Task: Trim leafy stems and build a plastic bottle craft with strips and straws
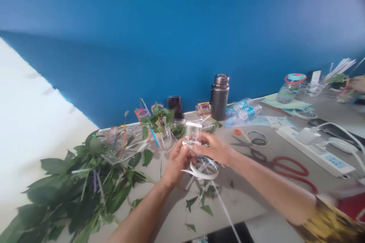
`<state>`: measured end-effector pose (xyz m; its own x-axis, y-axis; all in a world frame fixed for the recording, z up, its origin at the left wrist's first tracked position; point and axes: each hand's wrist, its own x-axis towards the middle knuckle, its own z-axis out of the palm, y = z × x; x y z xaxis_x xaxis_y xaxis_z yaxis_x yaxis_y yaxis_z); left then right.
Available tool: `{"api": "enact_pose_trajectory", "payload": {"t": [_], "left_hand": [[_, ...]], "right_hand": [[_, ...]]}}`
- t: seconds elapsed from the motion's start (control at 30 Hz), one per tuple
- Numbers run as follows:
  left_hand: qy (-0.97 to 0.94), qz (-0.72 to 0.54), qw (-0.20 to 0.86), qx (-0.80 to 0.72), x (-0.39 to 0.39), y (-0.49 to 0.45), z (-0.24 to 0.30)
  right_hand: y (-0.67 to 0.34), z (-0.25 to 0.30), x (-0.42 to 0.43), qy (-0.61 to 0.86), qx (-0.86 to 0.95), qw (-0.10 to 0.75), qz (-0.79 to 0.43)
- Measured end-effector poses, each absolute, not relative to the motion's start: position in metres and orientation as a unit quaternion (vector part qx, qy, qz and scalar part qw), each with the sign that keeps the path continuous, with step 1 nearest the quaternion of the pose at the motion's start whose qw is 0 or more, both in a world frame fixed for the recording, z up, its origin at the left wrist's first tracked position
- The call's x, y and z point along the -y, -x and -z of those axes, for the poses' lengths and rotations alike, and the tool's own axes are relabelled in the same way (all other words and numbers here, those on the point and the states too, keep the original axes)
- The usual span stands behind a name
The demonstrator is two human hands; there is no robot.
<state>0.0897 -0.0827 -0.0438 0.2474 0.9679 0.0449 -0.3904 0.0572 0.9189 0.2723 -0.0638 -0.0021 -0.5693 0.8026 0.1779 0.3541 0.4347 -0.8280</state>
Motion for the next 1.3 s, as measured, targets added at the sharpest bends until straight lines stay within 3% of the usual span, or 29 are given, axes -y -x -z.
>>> {"api": "enact_pose_trajectory", "payload": {"t": [0.1, 0.3, 0.47, 0.53, 0.67, 0.77, 1.03, 1.3], "left_hand": [[-0.435, -0.527, 0.65, -0.332, 0.082, -0.089, 0.042], [-0.394, -0.54, 0.67, -0.322, 0.082, -0.09, 0.038], [-0.368, -0.553, 0.665, -0.343, 0.081, -0.09, 0.035], [-0.36, -0.573, 0.646, -0.353, 0.079, -0.09, 0.036], [-0.37, -0.599, 0.6, -0.38, 0.077, -0.091, 0.04], [-0.38, -0.607, 0.583, -0.384, 0.077, -0.091, 0.043], [-0.387, -0.596, 0.584, -0.394, 0.078, -0.089, 0.041], [-0.385, -0.605, 0.562, -0.412, 0.074, -0.087, 0.043]], "right_hand": [[-0.271, -0.005, 0.062, 0.342, 0.73, 0.331, -0.49], [-0.28, 0.007, 0.042, 0.307, 0.729, 0.324, -0.519], [-0.281, 0.022, 0.04, 0.407, 0.699, 0.454, -0.375], [-0.283, 0.023, 0.046, 0.379, 0.729, 0.479, -0.308], [-0.286, 0.022, 0.059, 0.263, 0.823, 0.44, -0.246], [-0.282, 0.023, 0.066, 0.283, 0.833, 0.416, -0.232], [-0.282, 0.024, 0.061, 0.377, 0.776, 0.342, -0.373], [-0.311, 0.015, 0.031, 0.426, 0.678, 0.446, -0.399]]}}
